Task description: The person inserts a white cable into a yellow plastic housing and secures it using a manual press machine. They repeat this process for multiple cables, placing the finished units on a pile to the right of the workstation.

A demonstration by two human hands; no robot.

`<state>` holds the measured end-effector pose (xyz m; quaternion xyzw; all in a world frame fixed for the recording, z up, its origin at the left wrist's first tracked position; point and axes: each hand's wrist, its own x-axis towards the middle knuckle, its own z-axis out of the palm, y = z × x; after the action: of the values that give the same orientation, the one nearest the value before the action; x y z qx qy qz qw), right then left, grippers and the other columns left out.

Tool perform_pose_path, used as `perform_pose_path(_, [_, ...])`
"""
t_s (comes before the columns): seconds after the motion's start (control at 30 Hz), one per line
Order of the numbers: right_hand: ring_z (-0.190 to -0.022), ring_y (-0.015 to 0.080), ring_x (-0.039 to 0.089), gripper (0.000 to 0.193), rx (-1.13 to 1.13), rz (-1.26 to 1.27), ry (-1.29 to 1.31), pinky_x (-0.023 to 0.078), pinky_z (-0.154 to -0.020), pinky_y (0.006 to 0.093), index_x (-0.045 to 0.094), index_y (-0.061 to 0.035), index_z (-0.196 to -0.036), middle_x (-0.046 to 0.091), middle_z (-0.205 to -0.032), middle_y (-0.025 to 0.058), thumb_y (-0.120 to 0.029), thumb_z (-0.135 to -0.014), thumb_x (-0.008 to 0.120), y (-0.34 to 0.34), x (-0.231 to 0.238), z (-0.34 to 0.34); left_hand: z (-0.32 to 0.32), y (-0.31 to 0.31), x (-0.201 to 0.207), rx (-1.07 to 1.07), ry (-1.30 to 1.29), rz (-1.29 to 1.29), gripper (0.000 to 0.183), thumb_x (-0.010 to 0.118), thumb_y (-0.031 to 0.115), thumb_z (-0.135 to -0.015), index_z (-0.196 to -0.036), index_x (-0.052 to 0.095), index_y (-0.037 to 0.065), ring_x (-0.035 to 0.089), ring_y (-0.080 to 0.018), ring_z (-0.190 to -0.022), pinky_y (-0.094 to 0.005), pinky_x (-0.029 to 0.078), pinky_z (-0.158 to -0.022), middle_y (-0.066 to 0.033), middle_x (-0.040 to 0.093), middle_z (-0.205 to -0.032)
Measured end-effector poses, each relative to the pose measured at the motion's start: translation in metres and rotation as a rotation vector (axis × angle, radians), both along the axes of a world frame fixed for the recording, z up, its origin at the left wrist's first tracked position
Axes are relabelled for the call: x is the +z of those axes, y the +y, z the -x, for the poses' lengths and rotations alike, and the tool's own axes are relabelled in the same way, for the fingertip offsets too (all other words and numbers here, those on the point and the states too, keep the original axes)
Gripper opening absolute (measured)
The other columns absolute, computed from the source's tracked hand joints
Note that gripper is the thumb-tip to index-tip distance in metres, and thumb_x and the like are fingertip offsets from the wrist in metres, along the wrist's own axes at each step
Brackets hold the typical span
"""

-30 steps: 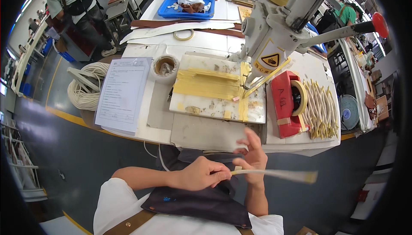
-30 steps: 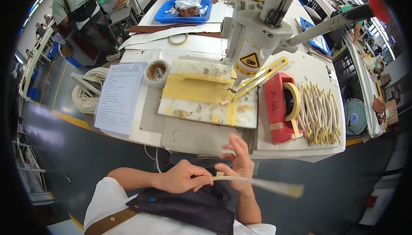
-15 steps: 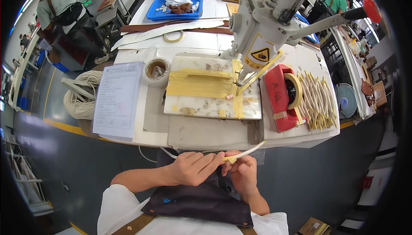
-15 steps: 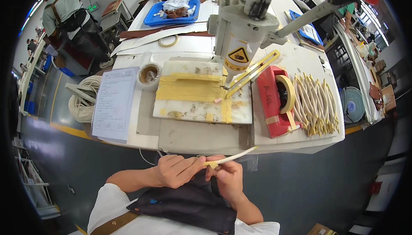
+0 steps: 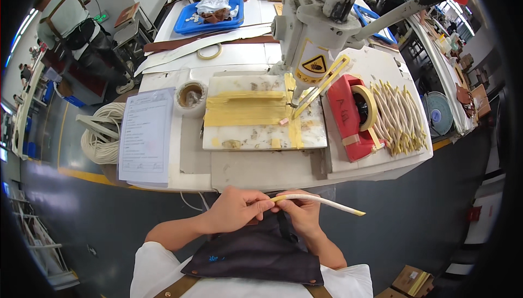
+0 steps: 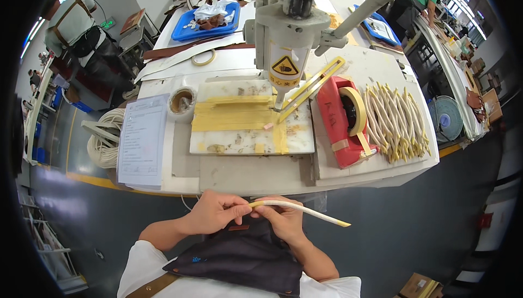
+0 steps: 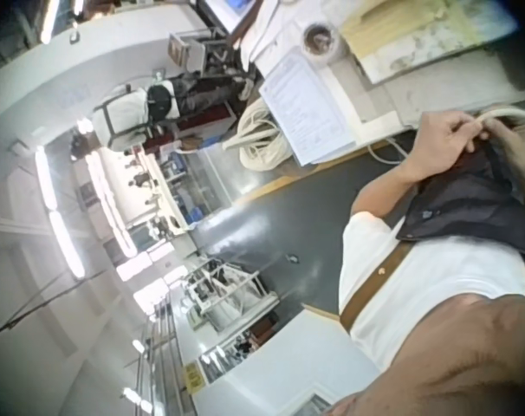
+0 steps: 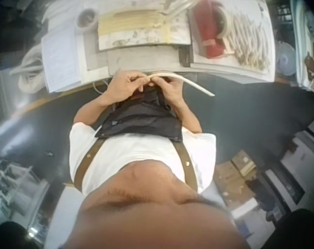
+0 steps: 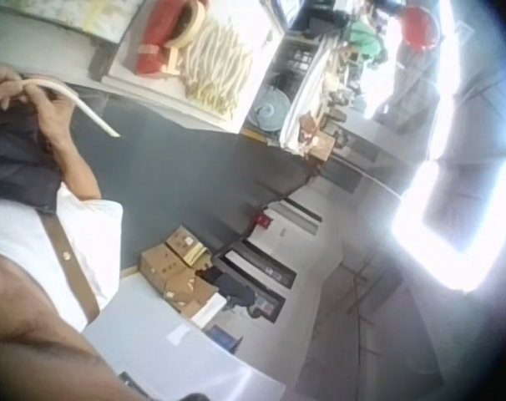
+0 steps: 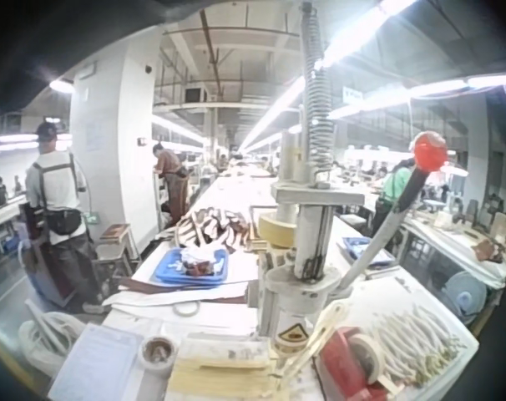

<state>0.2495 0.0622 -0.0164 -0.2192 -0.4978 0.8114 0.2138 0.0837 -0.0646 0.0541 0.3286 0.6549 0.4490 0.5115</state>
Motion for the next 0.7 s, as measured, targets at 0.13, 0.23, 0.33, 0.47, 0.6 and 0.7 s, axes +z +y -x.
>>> perform_pose_path(0.13, [-0.084, 0.0196, 0.072, 0.016, 0.024, -0.016, 0.051, 0.061, -0.078, 0.0323, 0.068, 0.0066, -0.111, 0.072, -0.101, 0.0169, 0.002, -0.096, 0.065, 0.012, -0.006, -0.006, 0.013, 0.001, -0.014, -0.021, -0.318, 0.092, 0.026, 0.064, 0.022, -0.102, -0.103, 0.073, -0.002, 0.056, -0.0062, -0.051, -0.0228, 0.044, -0.046, -0.0048, 0.069, -0.070])
perform_pose_path(0.23, [-0.085, 0.0191, 0.070, 0.019, -0.036, -0.008, 0.150, 0.060, -0.077, 0.0328, 0.065, 0.0056, -0.116, 0.070, -0.107, 0.0166, -0.004, -0.100, 0.062, 0.024, -0.001, -0.004, 0.011, 0.005, -0.015, -0.025, -0.221, 0.131, 0.024, 0.065, 0.020, -0.101, -0.108, 0.073, -0.002, 0.051, -0.0040, -0.048, -0.0203, 0.040, -0.044, -0.0060, 0.070, -0.072])
perform_pose_path(0.33, [-0.085, 0.0190, 0.069, 0.024, -0.104, 0.001, 0.191, 0.060, -0.078, 0.0336, 0.062, 0.0046, -0.121, 0.069, -0.111, 0.0166, -0.010, -0.103, 0.060, 0.038, 0.007, -0.006, 0.005, 0.005, -0.015, 0.028, -0.073, 0.097, 0.025, 0.065, 0.020, -0.101, -0.111, 0.070, -0.003, 0.052, -0.0035, -0.051, -0.0204, 0.041, -0.045, -0.0060, 0.071, -0.077])
perform_pose_path(0.47, [-0.086, 0.0187, 0.069, 0.034, -0.058, 0.054, 0.181, 0.058, -0.080, 0.0323, 0.052, 0.0021, -0.132, 0.070, -0.109, 0.0180, -0.013, -0.103, 0.061, 0.047, 0.013, 0.006, -0.001, 0.004, -0.014, 0.072, 0.100, -0.006, 0.028, 0.062, 0.025, -0.102, -0.115, 0.071, 0.001, 0.055, -0.0046, -0.058, -0.0228, 0.044, -0.053, -0.0015, 0.071, -0.078])
perform_pose_path(0.6, [-0.083, 0.0164, 0.068, 0.049, -0.019, 0.166, 0.281, 0.056, -0.078, 0.0297, 0.042, -0.0010, -0.145, 0.072, -0.108, 0.0206, -0.014, -0.103, 0.061, 0.064, 0.019, 0.012, 0.011, -0.005, -0.017, -0.066, -0.011, -0.038, 0.031, 0.056, 0.025, -0.105, -0.114, 0.073, 0.001, 0.053, -0.0046, -0.060, -0.0227, 0.044, -0.056, -0.0001, 0.072, -0.081])
perform_pose_path(0.7, [-0.080, 0.0166, 0.067, 0.059, 0.064, 0.235, 0.378, 0.054, -0.075, 0.0292, 0.031, -0.0015, -0.154, 0.072, -0.110, 0.0228, -0.013, -0.103, 0.059, 0.083, 0.026, 0.016, 0.016, -0.014, 0.016, -0.087, -0.047, 0.033, 0.028, 0.058, 0.021, -0.103, -0.100, 0.076, 0.000, 0.053, -0.0067, -0.059, -0.0246, 0.044, -0.056, -0.0033, 0.075, -0.084])
